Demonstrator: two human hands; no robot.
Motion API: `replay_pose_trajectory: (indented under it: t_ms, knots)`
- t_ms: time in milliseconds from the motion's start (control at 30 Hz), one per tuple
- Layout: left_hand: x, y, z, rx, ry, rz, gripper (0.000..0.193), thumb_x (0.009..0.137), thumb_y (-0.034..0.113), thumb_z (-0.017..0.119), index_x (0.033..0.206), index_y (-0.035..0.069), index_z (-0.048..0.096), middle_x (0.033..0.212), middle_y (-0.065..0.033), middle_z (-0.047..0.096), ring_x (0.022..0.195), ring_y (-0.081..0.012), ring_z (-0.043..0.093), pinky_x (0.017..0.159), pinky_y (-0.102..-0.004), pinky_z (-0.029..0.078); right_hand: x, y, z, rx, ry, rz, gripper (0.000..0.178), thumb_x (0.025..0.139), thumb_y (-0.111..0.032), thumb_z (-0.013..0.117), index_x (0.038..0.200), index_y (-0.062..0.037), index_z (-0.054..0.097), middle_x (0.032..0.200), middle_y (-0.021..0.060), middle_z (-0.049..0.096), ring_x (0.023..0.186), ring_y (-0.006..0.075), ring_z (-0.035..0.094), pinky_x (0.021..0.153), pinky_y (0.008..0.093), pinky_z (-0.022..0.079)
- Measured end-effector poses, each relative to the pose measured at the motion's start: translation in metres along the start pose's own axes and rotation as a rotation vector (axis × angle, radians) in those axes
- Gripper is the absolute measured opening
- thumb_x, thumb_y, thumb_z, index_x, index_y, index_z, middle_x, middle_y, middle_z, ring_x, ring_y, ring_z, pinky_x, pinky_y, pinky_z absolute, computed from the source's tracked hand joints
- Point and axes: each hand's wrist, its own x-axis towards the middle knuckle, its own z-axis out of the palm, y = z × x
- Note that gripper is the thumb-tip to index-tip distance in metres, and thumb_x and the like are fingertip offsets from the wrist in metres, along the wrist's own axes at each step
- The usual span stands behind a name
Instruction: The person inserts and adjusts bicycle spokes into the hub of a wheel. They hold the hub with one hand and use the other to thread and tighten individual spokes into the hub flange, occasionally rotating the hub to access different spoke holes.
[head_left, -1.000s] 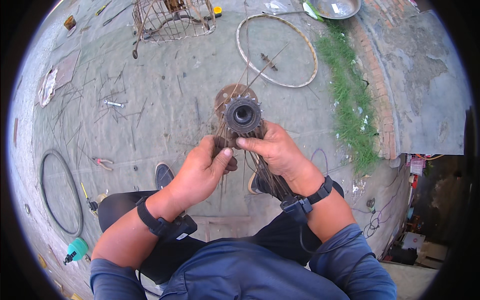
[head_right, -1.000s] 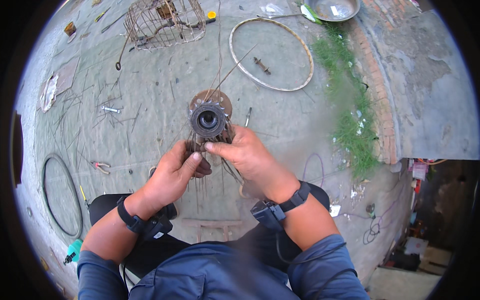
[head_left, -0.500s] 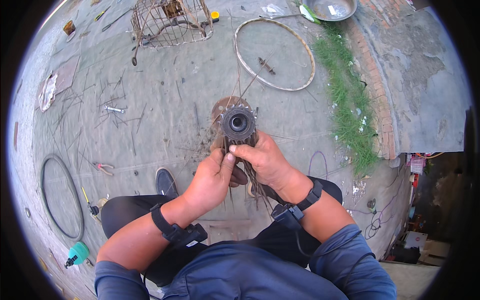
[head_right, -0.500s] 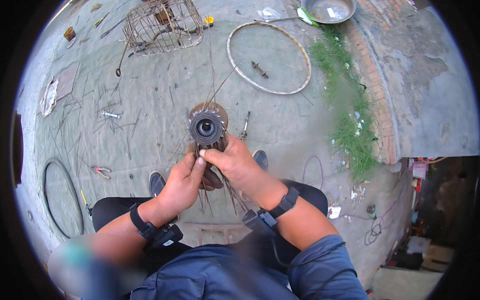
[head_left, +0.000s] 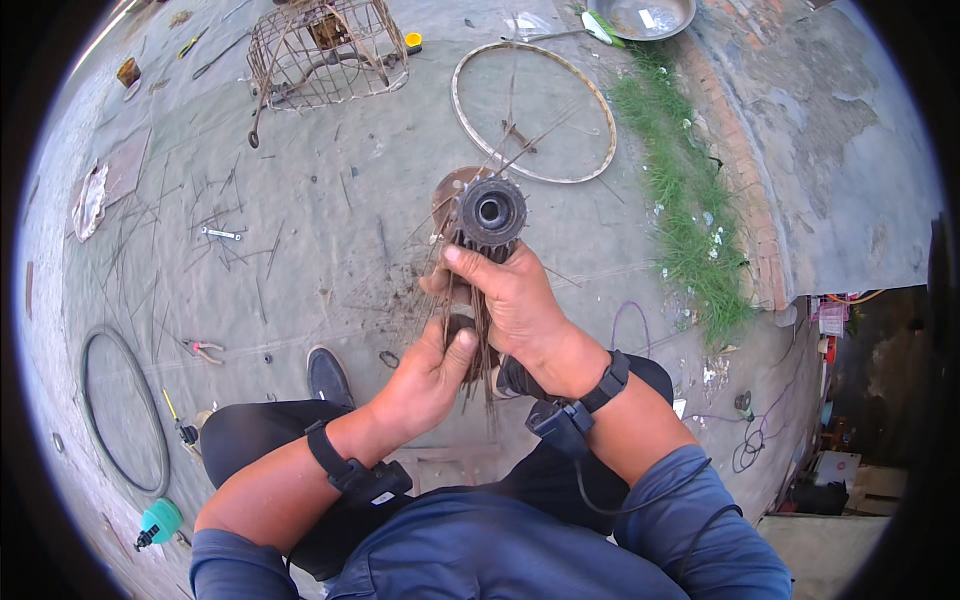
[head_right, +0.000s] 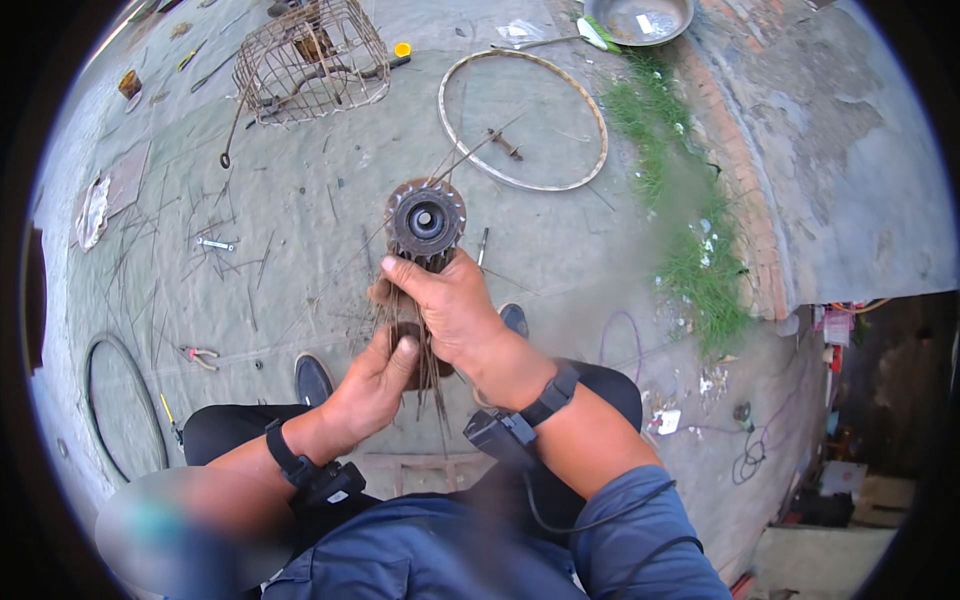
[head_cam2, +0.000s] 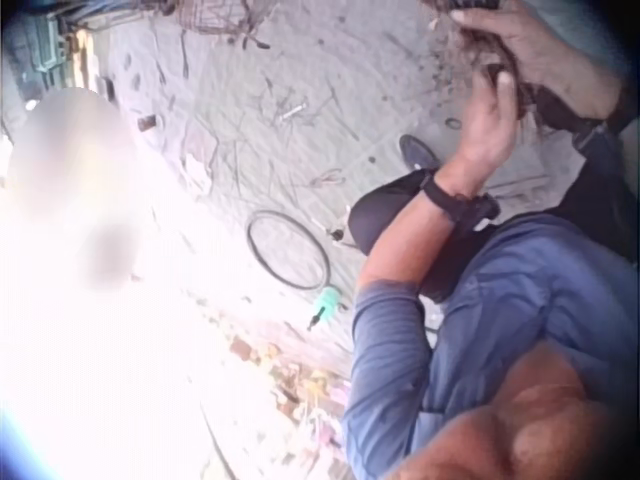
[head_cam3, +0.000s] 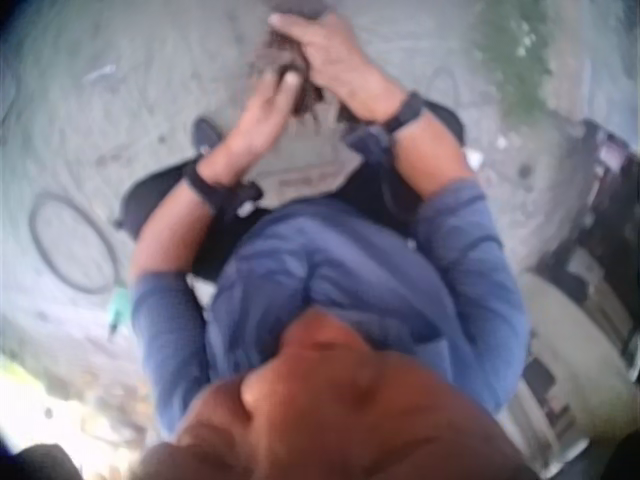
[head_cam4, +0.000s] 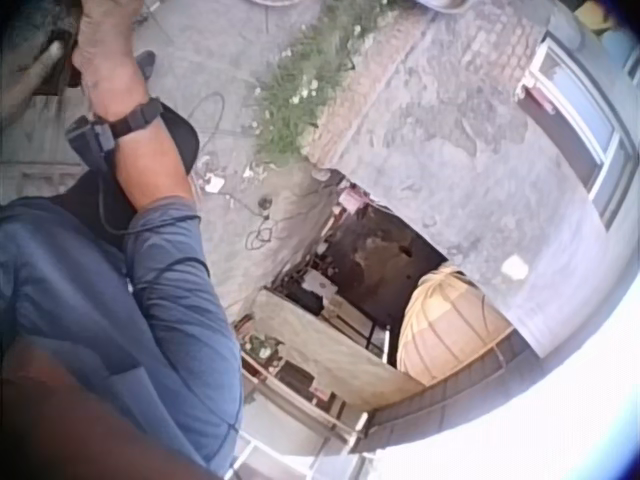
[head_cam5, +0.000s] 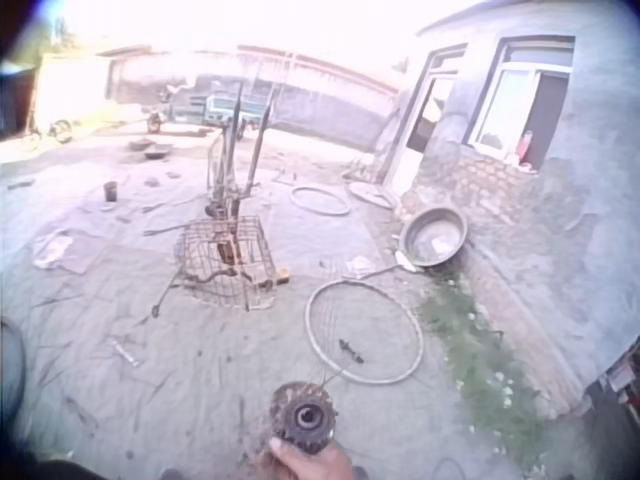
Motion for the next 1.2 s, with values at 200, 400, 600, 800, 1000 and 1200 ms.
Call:
replay_pose_trajectory:
  t_ms: [200, 400, 600, 800, 1000, 1200]
  knots:
    - [-0.003, 0.009, 0.006, -0.232, -0.138, -0.187, 0.035, 0.120, 0.041, 0.038, 0.122, 0.007, 0.048, 0.094, -0.0069, 0.062, 0.078, -0.0201, 0.067, 0.076, -0.0379, 0.062, 0.004, -0.002, 0.001, 0.035, 0.040, 0.057, 0.010, 0.101, -0.010, 0.072, 0.109, -0.0054, 0.069, 0.092, 0.0017, 0.069, 0.073, 0.0136, 0.067, 0.070, 0.0344, 0.062]
    - [-0.008, 0.039, 0.002, -0.374, -0.148, -0.250, 0.038, 0.120, 0.044, 0.036, 0.101, 0.011, 0.043, 0.077, -0.0017, 0.046, 0.057, -0.0122, 0.045, 0.054, -0.0310, 0.048, 0.002, -0.014, -0.003, 0.211, -0.214, 0.131, 0.028, 0.103, -0.016, 0.071, 0.126, -0.0031, 0.065, 0.102, 0.0055, 0.071, 0.085, 0.0185, 0.071, 0.078, 0.0380, 0.064]
    - [0.000, 0.039, -0.003, -0.256, -0.133, -0.224, 0.038, 0.120, 0.040, 0.039, 0.098, 0.010, 0.046, 0.075, -0.0019, 0.051, 0.058, -0.0133, 0.051, 0.054, -0.0294, 0.049, 0.004, -0.015, 0.000, 0.261, -0.185, 0.224, 0.016, 0.109, -0.024, 0.067, 0.117, -0.0109, 0.063, 0.080, -0.0040, 0.047, 0.064, 0.0085, 0.047, 0.059, 0.0288, 0.045]
    - [0.003, 0.026, -0.012, 0.333, 0.048, -0.023, 0.040, 0.111, 0.038, 0.060, 0.114, -0.002, 0.067, 0.089, -0.0249, 0.074, 0.084, -0.0450, 0.073, 0.078, -0.0507, 0.058, 0.015, -0.029, -0.001, 0.078, -0.004, 0.172, 0.018, 0.106, -0.026, 0.073, 0.102, -0.0120, 0.062, 0.070, -0.0069, 0.041, 0.053, 0.0055, 0.038, 0.049, 0.0243, 0.031]
    - [-0.010, 0.062, -0.079, 0.611, 0.023, -0.015, 0.035, 0.105, 0.035, 0.068, 0.114, 0.001, 0.072, 0.091, -0.0237, 0.075, 0.086, -0.0426, 0.074, 0.078, -0.0485, 0.058, 0.026, -0.068, -0.018, -0.078, 0.192, -0.071, 0.019, 0.105, -0.026, 0.074, 0.097, -0.0151, 0.060, 0.062, -0.0086, 0.035, 0.047, 0.0047, 0.032, 0.044, 0.0240, 0.025]
    - [-0.009, 0.101, -0.148, 0.576, 0.296, -0.129, 0.031, 0.107, 0.027, 0.069, 0.116, -0.003, 0.070, 0.086, -0.0113, 0.073, 0.079, -0.0179, 0.071, 0.075, -0.0354, 0.057, 0.028, -0.090, -0.032, -0.116, 0.265, -0.187, 0.021, 0.105, -0.025, 0.073, 0.095, -0.0152, 0.059, 0.060, -0.0091, 0.033, 0.046, 0.0041, 0.030, 0.043, 0.0238, 0.023]
